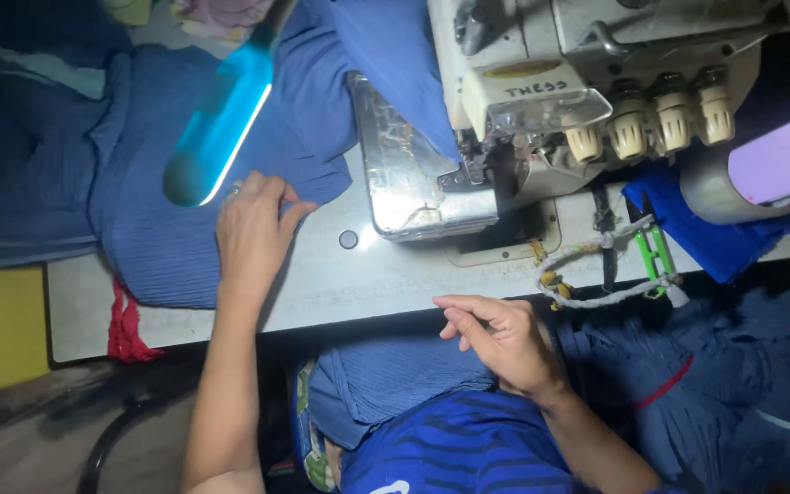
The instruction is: Sort and stack blue fabric pieces at a sewing workstation
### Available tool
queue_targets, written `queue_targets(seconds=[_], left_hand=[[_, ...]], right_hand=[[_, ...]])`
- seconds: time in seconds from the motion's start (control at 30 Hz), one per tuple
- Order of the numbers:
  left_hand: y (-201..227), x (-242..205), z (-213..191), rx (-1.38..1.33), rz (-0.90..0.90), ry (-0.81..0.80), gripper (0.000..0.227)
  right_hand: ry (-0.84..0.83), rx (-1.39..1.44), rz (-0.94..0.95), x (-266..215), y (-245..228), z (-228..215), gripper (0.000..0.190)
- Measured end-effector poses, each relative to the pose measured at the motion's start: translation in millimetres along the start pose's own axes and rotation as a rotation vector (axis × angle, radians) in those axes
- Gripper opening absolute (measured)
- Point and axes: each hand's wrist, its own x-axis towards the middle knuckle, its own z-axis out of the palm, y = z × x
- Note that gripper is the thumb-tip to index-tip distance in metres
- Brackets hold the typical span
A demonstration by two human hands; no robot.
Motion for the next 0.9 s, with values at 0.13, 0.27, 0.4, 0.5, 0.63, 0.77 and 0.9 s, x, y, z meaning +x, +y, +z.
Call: queue_targets(seconds=[0.13, 0.27, 0.4, 0.5, 0.63, 0.77, 0.9], left_hand=[[-19, 5, 8, -0.254, -0.003, 0.110, 0.016], [-24, 12, -4, -0.323, 0.159, 0.187, 0.011], [-45, 30, 11, -0.079, 0.324, 0.241, 0.034], [-71, 58, 36, 0.076, 0.406, 0.421, 0.029], [-81, 78, 24, 0.214, 0.468, 0.577, 0.020], [-50, 48, -21, -0.117, 0.592, 0.488, 0.016], [6, 2, -37, -0.357, 0.582, 0.294, 0.008]], right_hand=[[-0.047, 0.005, -0.017, 3, -1, 9, 0.014], [-0.100, 0.022, -0.052, 7, 2, 19, 0.016], [-0.148, 0.017, -0.076, 10, -5, 27, 0.015], [-0.152, 0.017, -0.097, 12, -5, 28, 0.016], [-0.130, 0.025, -0.140, 16, -9, 25, 0.015], [-0.084, -0.054, -0.225, 29, -25, 17, 0.023], [-0.118, 0.030, -0.301, 39, -23, 28, 0.055]])
